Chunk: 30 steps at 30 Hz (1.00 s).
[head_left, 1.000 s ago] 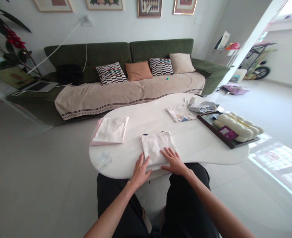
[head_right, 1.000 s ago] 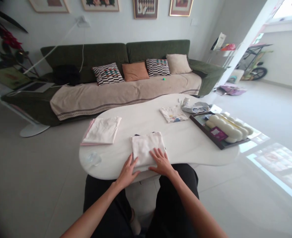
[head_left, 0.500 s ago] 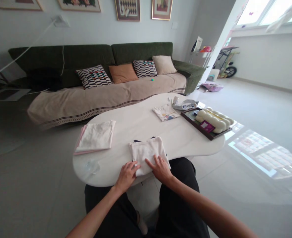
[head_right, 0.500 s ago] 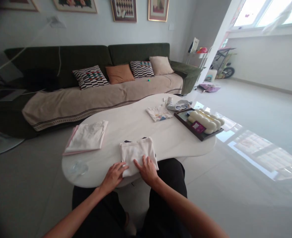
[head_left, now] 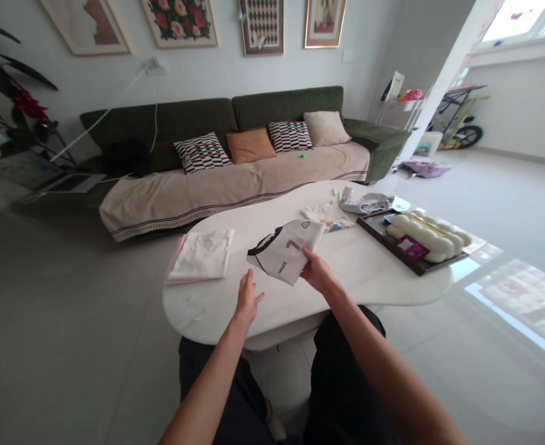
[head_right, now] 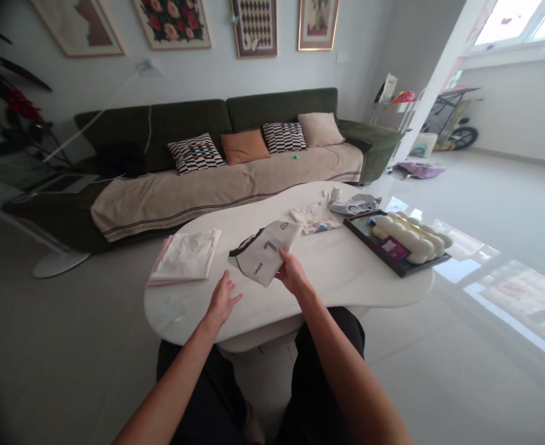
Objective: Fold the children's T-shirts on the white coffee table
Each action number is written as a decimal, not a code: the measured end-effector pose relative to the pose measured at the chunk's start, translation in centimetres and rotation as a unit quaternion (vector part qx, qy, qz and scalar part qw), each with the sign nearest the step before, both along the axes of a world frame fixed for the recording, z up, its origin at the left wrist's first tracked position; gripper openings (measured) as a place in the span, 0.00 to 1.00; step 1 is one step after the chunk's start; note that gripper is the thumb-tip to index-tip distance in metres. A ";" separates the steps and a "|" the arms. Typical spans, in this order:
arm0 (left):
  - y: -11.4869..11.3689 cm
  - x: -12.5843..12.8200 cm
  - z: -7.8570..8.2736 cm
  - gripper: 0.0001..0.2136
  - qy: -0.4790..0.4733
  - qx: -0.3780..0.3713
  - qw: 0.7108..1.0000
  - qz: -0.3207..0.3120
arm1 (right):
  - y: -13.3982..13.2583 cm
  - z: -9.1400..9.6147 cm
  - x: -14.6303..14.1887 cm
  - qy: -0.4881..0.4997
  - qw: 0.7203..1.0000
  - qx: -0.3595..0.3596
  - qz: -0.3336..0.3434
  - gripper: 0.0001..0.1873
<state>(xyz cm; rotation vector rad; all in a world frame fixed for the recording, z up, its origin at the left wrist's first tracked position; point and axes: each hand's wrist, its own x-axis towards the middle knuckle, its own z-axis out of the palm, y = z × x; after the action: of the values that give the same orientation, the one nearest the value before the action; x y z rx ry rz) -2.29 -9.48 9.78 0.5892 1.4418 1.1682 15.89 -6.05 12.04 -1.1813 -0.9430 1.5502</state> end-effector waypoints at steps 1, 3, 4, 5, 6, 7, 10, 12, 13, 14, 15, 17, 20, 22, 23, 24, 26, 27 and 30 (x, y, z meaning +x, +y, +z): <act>-0.8 0.3 -0.8 0.21 -0.010 -0.017 1.000 0.006 | -1.6 -1.3 0.0 0.037 0.999 -0.027 -0.029 0.21; -2.3 0.8 -2.3 0.21 -0.057 -0.057 0.997 -0.011 | -5.5 -4.2 0.2 0.059 0.993 -0.095 -0.040 0.19; -2.9 1.0 -3.0 0.19 -0.084 -0.074 0.993 -0.031 | -7.5 -5.6 0.3 0.055 0.990 -0.124 -0.029 0.19; -3.5 1.3 -3.6 0.17 -0.105 -0.087 0.989 -0.051 | -9.4 -6.7 0.6 0.047 0.988 -0.144 -0.015 0.20; -3.9 1.6 -4.1 0.14 -0.116 -0.092 0.987 -0.068 | -10.9 -7.5 1.0 0.030 0.988 -0.153 -0.003 0.20; -4.2 1.8 -4.4 0.11 -0.115 -0.090 0.986 -0.078 | -12.1 -8.0 1.6 -0.005 0.989 -0.150 0.002 0.19; -4.5 2.7 -4.8 0.05 -0.093 -0.075 0.990 -0.077 | -13.2 -7.7 3.9 -0.166 0.980 -0.102 -0.028 0.18; -4.3 3.2 -4.7 0.04 -0.080 -0.068 0.992 -0.076 | -12.3 -6.7 5.7 -0.251 0.963 -0.072 -0.068 0.17; -4.2 3.5 -4.6 0.03 -0.073 -0.066 0.992 -0.075 | -11.5 -6.2 6.5 -0.277 0.955 -0.062 -0.087 0.17; -4.1 3.6 -4.4 0.03 -0.066 -0.063 0.993 -0.075 | -10.6 -5.8 7.2 -0.297 0.948 -0.054 -0.105 0.18; -4.0 3.8 -4.3 0.03 -0.060 -0.062 0.993 -0.075 | -9.8 -5.5 7.8 -0.321 0.938 -0.047 -0.119 0.18; -3.8 3.9 -4.1 0.04 -0.049 -0.061 0.994 -0.077 | -8.1 -5.3 8.5 -0.364 0.920 -0.039 -0.138 0.18; -3.1 3.8 -4.3 0.03 -0.041 -0.064 0.993 -0.091 | -5.9 -6.0 8.7 -0.406 0.902 -0.051 -0.136 0.18; -2.5 3.7 -4.6 0.04 -0.039 -0.067 0.992 -0.099 | -4.5 -6.6 8.5 -0.419 0.897 -0.069 -0.127 0.17; -2.0 3.7 -4.8 0.04 -0.038 -0.069 0.992 -0.101 | -3.8 -6.8 8.4 -0.420 0.896 -0.080 -0.122 0.17; -1.5 3.7 -4.9 0.04 -0.038 -0.071 0.992 -0.102 | -3.2 -7.0 8.3 -0.419 0.896 -0.090 -0.116 0.16; -0.5 3.9 -5.0 0.04 -0.036 -0.073 0.992 -0.095 | -2.0 -7.1 8.1 -0.401 0.904 -0.114 -0.095 0.12; 0.1 4.0 -5.0 0.04 -0.040 -0.074 0.993 -0.087 | -1.4 -7.0 8.0 -0.384 0.911 -0.126 -0.079 0.10; 1.6 4.5 -4.5 0.08 -0.085 -0.087 0.990 -0.073 | 0.3 -6.4 8.2 -0.309 0.939 -0.150 -0.024 0.06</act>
<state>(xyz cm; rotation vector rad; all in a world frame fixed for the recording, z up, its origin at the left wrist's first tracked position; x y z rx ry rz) 2.22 -7.87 5.26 0.4542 1.3168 0.9437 24.14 -5.72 5.66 -1.9661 -1.0788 1.3272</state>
